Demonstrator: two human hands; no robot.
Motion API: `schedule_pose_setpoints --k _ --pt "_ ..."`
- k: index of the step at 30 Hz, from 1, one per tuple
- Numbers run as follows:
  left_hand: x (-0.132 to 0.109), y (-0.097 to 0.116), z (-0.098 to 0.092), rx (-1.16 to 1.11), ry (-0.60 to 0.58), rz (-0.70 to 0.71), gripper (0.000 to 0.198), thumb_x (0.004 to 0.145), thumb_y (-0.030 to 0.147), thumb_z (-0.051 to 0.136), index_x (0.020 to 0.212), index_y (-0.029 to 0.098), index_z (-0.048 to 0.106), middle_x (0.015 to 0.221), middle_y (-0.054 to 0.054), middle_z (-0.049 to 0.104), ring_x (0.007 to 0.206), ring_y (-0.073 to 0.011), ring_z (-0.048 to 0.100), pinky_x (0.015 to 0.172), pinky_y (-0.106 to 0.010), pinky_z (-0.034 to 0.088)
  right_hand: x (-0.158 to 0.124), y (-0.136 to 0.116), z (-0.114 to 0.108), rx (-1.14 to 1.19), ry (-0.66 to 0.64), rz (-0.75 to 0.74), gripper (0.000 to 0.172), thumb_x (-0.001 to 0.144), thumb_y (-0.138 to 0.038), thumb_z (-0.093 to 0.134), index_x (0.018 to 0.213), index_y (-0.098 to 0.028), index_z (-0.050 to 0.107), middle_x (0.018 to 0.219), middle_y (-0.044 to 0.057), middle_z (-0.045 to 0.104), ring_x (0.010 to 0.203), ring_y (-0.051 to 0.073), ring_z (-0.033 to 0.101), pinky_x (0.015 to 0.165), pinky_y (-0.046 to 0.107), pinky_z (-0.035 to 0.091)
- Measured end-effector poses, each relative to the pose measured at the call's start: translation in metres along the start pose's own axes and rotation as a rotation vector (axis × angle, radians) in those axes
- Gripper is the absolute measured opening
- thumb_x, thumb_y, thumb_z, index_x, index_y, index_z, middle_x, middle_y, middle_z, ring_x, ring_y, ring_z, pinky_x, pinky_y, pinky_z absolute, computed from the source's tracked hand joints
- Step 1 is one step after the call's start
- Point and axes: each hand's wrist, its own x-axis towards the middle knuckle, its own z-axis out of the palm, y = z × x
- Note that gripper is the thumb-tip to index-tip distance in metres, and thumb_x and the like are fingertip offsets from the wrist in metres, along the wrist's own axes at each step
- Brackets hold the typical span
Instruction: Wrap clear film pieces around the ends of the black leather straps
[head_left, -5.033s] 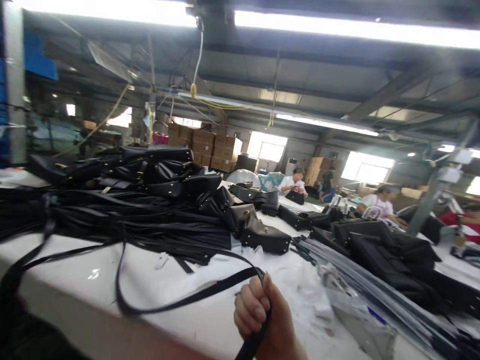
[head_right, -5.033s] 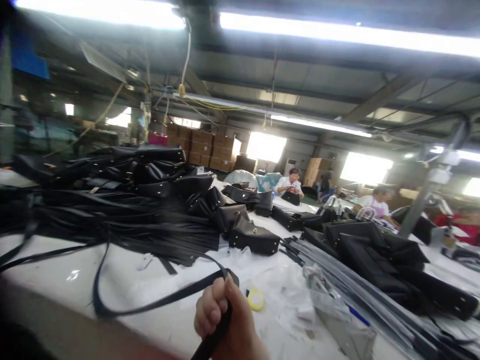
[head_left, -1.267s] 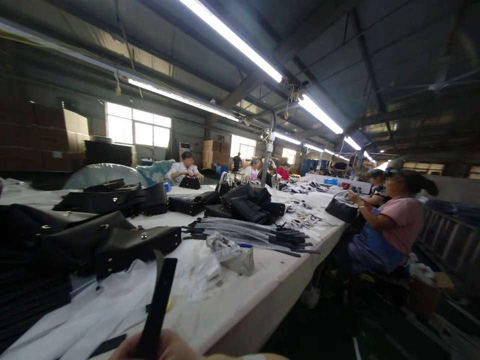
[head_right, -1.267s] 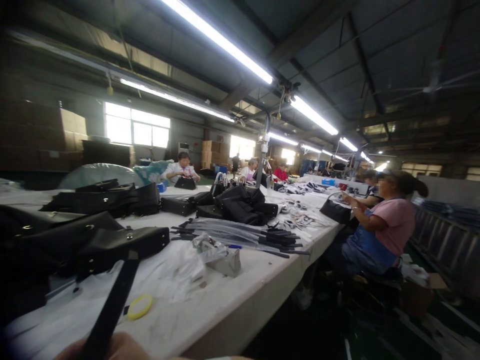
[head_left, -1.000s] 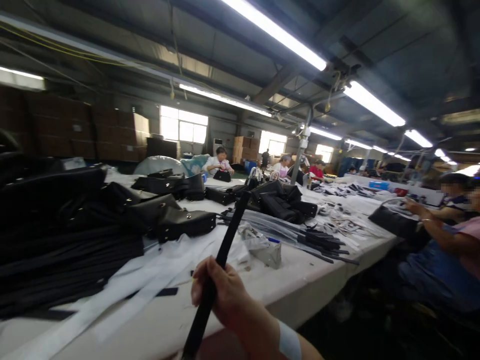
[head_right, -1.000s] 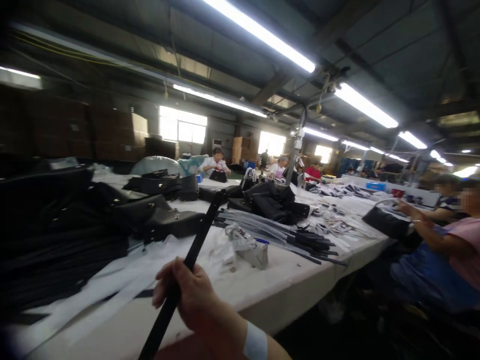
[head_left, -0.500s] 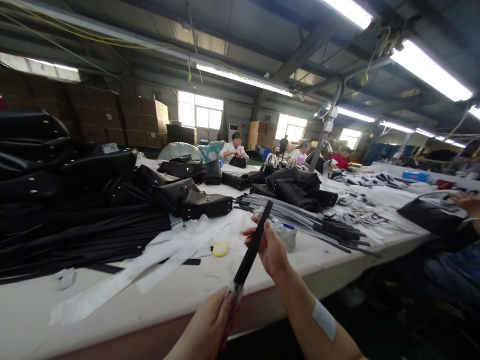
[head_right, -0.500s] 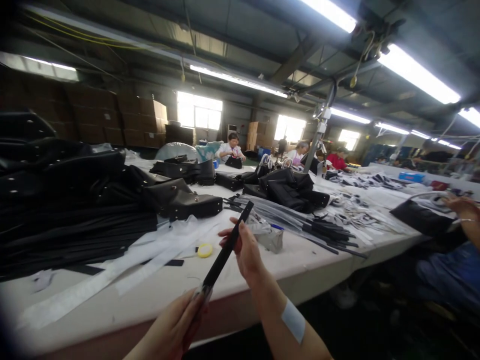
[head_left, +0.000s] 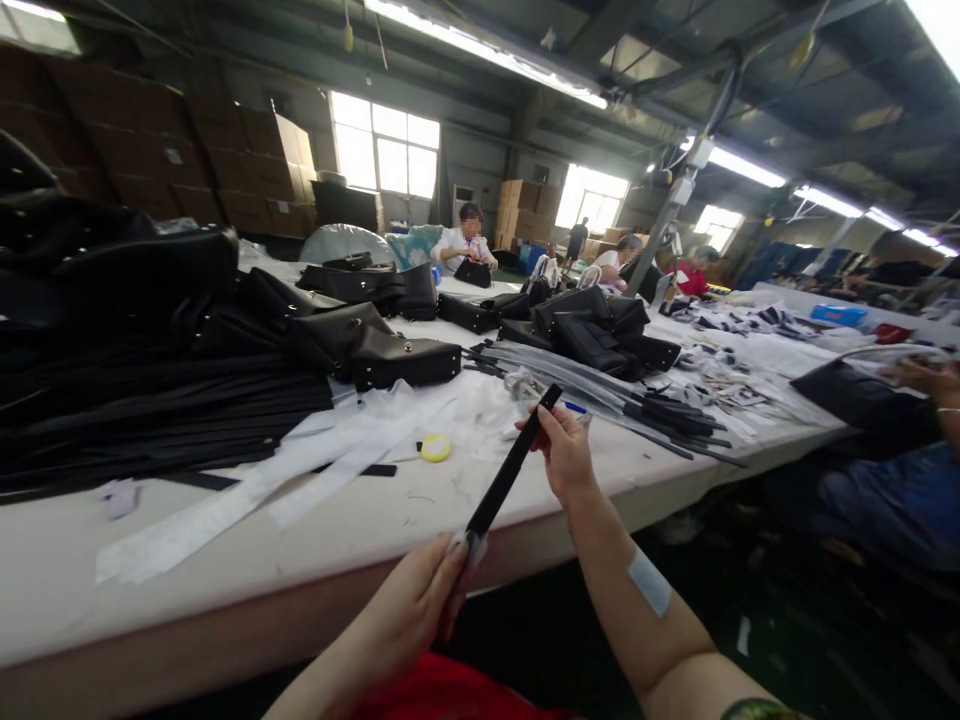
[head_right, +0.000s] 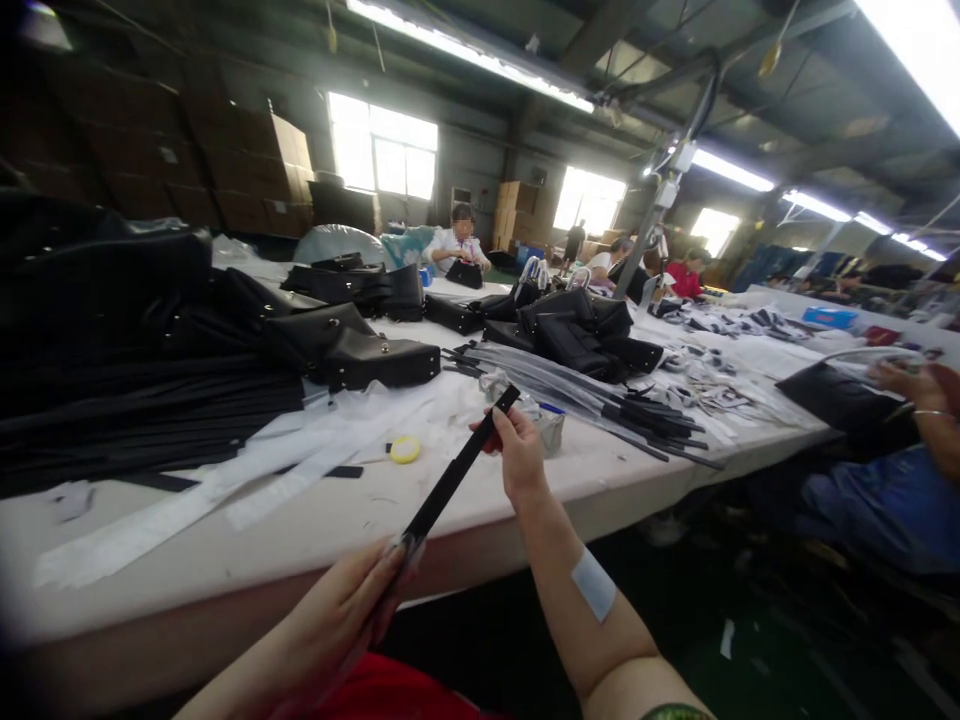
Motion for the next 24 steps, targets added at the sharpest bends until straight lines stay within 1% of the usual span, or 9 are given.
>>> schedule_pose_setpoints --k 4,8,11,13,15,19,22,23,24 --pt "0.001 0.01 -0.003 0.049 -0.003 0.035 0.049 0.093 0.064 0.034 0.08 0.019 0.049 0.057 0.004 0.046 0.051 -0.0117 0.042 0.049 -0.022 0.036 -0.016 0.01 0.011 -0.038 -0.075 0.035 0.033 0.075 -0.045 0.074 0.086 -0.014 0.066 0.065 0.004 0.071 0.046 0.01 0.054 0.045 0.021 0.041" --pt "0.002 0.01 -0.004 0.007 0.038 0.061 0.048 0.093 0.064 0.036 0.08 0.019 0.049 0.055 0.004 0.047 0.049 -0.0114 0.043 0.048 -0.022 0.036 -0.042 0.023 0.022 -0.065 -0.244 0.139 0.032 0.078 -0.046 0.071 0.087 -0.015 0.067 0.065 0.005 0.071 0.053 0.014 0.061 0.051 0.024 0.044" --pt "0.0 0.009 -0.005 -0.066 0.088 0.069 0.05 0.09 0.067 0.038 0.079 0.019 0.049 0.053 0.005 0.045 0.046 -0.0105 0.041 0.046 -0.022 0.033 -0.056 0.028 0.025 -0.098 -0.331 0.179 0.029 0.081 -0.043 0.069 0.088 -0.016 0.068 0.069 0.006 0.072 0.056 0.014 0.061 0.054 0.025 0.046" --pt "-0.003 0.01 -0.005 -0.104 0.099 0.056 0.05 0.089 0.068 0.039 0.078 0.019 0.048 0.052 0.006 0.043 0.045 -0.0097 0.038 0.044 -0.022 0.031 -0.057 0.027 0.026 -0.097 -0.344 0.167 0.026 0.081 -0.041 0.069 0.088 -0.016 0.068 0.07 0.006 0.072 0.055 0.014 0.059 0.053 0.025 0.045" --pt "-0.006 0.011 -0.005 -0.13 0.091 0.035 0.05 0.088 0.068 0.041 0.078 0.019 0.047 0.052 0.006 0.042 0.044 -0.009 0.036 0.044 -0.021 0.03 -0.053 0.024 0.027 -0.08 -0.33 0.146 0.027 0.079 -0.039 0.07 0.093 -0.016 0.068 0.071 0.005 0.072 0.054 0.013 0.058 0.052 0.025 0.044" --pt "-0.01 0.012 -0.006 -0.175 0.103 0.009 0.05 0.087 0.069 0.043 0.079 0.019 0.047 0.05 0.008 0.039 0.042 -0.008 0.033 0.041 -0.02 0.027 -0.046 0.017 0.031 -0.017 -0.288 0.171 0.043 0.081 -0.04 0.067 0.116 -0.016 0.061 0.074 0.005 0.072 0.054 0.012 0.058 0.052 0.024 0.044" --pt "-0.012 0.012 -0.007 -0.193 0.121 -0.022 0.052 0.084 0.071 0.044 0.079 0.019 0.047 0.049 0.009 0.038 0.041 -0.0075 0.032 0.04 -0.02 0.028 -0.045 0.015 0.035 0.023 -0.269 0.155 0.057 0.085 -0.043 0.064 0.135 -0.02 0.048 0.085 0.006 0.075 0.053 0.011 0.056 0.051 0.024 0.044" --pt "-0.013 0.011 -0.008 -0.196 0.121 -0.03 0.052 0.084 0.071 0.044 0.08 0.019 0.047 0.049 0.009 0.038 0.04 -0.0074 0.032 0.04 -0.02 0.028 -0.045 0.015 0.037 0.015 -0.272 0.136 0.06 0.084 -0.043 0.064 0.137 -0.022 0.046 0.088 0.006 0.075 0.052 0.01 0.055 0.051 0.023 0.044" --pt "-0.013 0.011 -0.009 -0.196 0.119 -0.032 0.053 0.083 0.071 0.045 0.08 0.019 0.048 0.049 0.008 0.039 0.04 -0.0074 0.033 0.04 -0.02 0.028 -0.046 0.015 0.038 -0.007 -0.281 0.12 0.06 0.083 -0.043 0.066 0.136 -0.022 0.048 0.089 0.005 0.075 0.051 0.009 0.054 0.05 0.023 0.045"
